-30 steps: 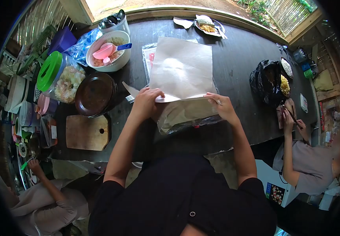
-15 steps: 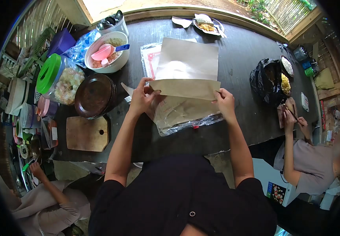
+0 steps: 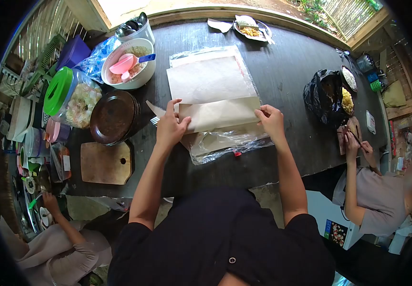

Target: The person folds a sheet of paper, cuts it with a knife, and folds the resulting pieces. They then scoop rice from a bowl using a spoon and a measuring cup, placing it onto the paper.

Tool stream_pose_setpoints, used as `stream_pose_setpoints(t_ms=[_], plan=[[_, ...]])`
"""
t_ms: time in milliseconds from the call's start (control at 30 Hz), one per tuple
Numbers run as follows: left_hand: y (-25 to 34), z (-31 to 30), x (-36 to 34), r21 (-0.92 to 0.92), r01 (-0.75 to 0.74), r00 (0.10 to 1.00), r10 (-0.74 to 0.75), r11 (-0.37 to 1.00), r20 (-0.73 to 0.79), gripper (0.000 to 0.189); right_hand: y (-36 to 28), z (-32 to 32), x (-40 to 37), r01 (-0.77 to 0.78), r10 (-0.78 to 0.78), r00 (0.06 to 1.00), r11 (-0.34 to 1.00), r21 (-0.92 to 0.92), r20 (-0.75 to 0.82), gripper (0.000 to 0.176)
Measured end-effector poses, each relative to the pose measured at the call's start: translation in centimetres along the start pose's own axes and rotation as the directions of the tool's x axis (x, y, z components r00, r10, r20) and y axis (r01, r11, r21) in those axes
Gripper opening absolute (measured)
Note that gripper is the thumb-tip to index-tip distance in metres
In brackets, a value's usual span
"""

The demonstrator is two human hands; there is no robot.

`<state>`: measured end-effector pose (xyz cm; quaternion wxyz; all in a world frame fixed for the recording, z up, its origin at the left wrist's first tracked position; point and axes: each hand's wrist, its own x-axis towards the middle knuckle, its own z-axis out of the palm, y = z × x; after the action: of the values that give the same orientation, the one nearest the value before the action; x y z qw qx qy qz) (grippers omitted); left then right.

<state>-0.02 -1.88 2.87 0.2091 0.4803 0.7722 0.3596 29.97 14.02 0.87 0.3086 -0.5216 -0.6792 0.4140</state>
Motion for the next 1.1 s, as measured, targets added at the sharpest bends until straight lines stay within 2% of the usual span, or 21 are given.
stream_pose_setpoints(t_ms=[67, 100, 233, 267, 333, 367, 400, 433, 467, 500, 533, 567, 667, 800, 900, 967, 1100], plan=[[-0.1, 0.2, -0.6, -0.036, -0.006, 1.000, 0.005, 0.999, -0.017, 0.059, 0.3, 0.1, 0.1, 0.020, -0.019, 1.000, 0.992, 0.127, -0.013, 0.014], [0.0, 0.3, -0.8, -0.074, -0.016, 0.999, 0.013, 0.997, -0.032, 0.057, 0.5, 0.0, 0.3, 0.020, -0.019, 1.000, 0.992, 0.128, -0.013, 0.014], [0.8, 0.4, 1.2, -0.216, -0.014, 0.997, -0.004, 0.976, -0.080, 0.053, 0.0, 0.3, 0.8, 0.166, -0.128, 0.978, 0.954, 0.251, -0.164, 0.015], [0.9, 0.6, 1.9, -0.245, -0.091, 0.986, 0.052, 0.965, -0.161, 0.051, -0.3, 0.4, 0.8, 0.227, -0.166, 0.962, 0.926, 0.301, -0.214, 0.015], [0.8, 1.2, 3.1, -0.303, -0.209, 0.950, 0.120, 0.930, -0.289, 0.046, -0.4, 0.7, 0.9, 0.260, -0.203, 0.951, 0.934, 0.246, -0.234, 0.014], [0.6, 1.3, 3.0, -0.305, -0.213, 0.949, 0.122, 0.928, -0.291, 0.046, -0.4, 0.7, 0.9, 0.290, -0.238, 0.937, 0.938, 0.190, -0.255, 0.014], [0.7, 1.0, 2.6, -0.176, -0.199, 0.942, 0.138, 0.964, -0.306, 0.044, -0.1, 0.4, 0.9, 0.294, -0.241, 0.936, 0.937, 0.188, -0.258, 0.014], [1.1, 0.7, 1.8, -0.044, -0.177, 0.936, 0.154, 0.983, -0.318, 0.042, 0.3, 0.1, 0.7, 0.318, -0.283, 0.931, 0.939, 0.132, -0.228, 0.014], [1.5, 0.3, 0.7, -0.044, -0.178, 0.935, 0.155, 0.983, -0.317, 0.042, 0.7, -0.2, 0.4, 0.342, -0.322, 0.926, 0.936, 0.078, -0.196, 0.014], [2.1, -0.2, -0.5, -0.118, -0.110, 0.960, 0.075, 0.987, -0.270, 0.041, 0.6, -0.6, 0.1, 0.345, -0.324, 0.925, 0.935, 0.080, -0.198, 0.014], [2.2, -0.5, -1.5, -0.186, -0.030, 0.977, -0.010, 0.982, -0.213, 0.039, 0.3, -1.1, -0.6, 0.329, -0.318, 0.938, 0.942, 0.067, -0.136, 0.014], [1.5, 0.0, -1.9, -0.182, -0.022, 0.977, -0.017, 0.983, -0.211, 0.039, 0.1, -1.3, -1.2, 0.312, -0.308, 0.949, 0.949, 0.054, -0.071, 0.013], [-1.0, 2.5, -2.7, -0.451, -0.071, 0.973, -0.039, 0.890, -0.228, 0.038, 0.3, -1.2, -1.9, 0.220, -0.220, 0.975, 0.973, 0.066, -0.011, 0.013], [-1.8, 3.2, -1.3, -0.443, -0.098, 0.967, -0.020, 0.891, -0.254, 0.039, 1.3, -0.4, -1.2, 0.174, -0.173, 0.984, 0.985, 0.010, -0.044, 0.014], [-1.4, 3.2, 0.4, -0.455, -0.158, 0.970, 0.053, 0.876, -0.236, 0.044, 1.5, 0.1, 0.0, 0.124, -0.122, 0.988, 0.992, 0.020, -0.096, 0.016], [-0.9, 3.1, 1.0, -0.241, -0.103, 0.973, 0.047, 0.965, -0.226, 0.048, 1.5, 0.3, 0.5, 0.092, -0.104, 0.987, 0.991, -0.099, -0.121, 0.017], [-1.4, 3.1, 1.6, -0.096, -0.193, 0.957, 0.166, 0.976, -0.238, 0.051, 0.4, 0.6, -0.1, 0.136, -0.174, 0.974, 0.961, -0.239, -0.146, 0.015]])
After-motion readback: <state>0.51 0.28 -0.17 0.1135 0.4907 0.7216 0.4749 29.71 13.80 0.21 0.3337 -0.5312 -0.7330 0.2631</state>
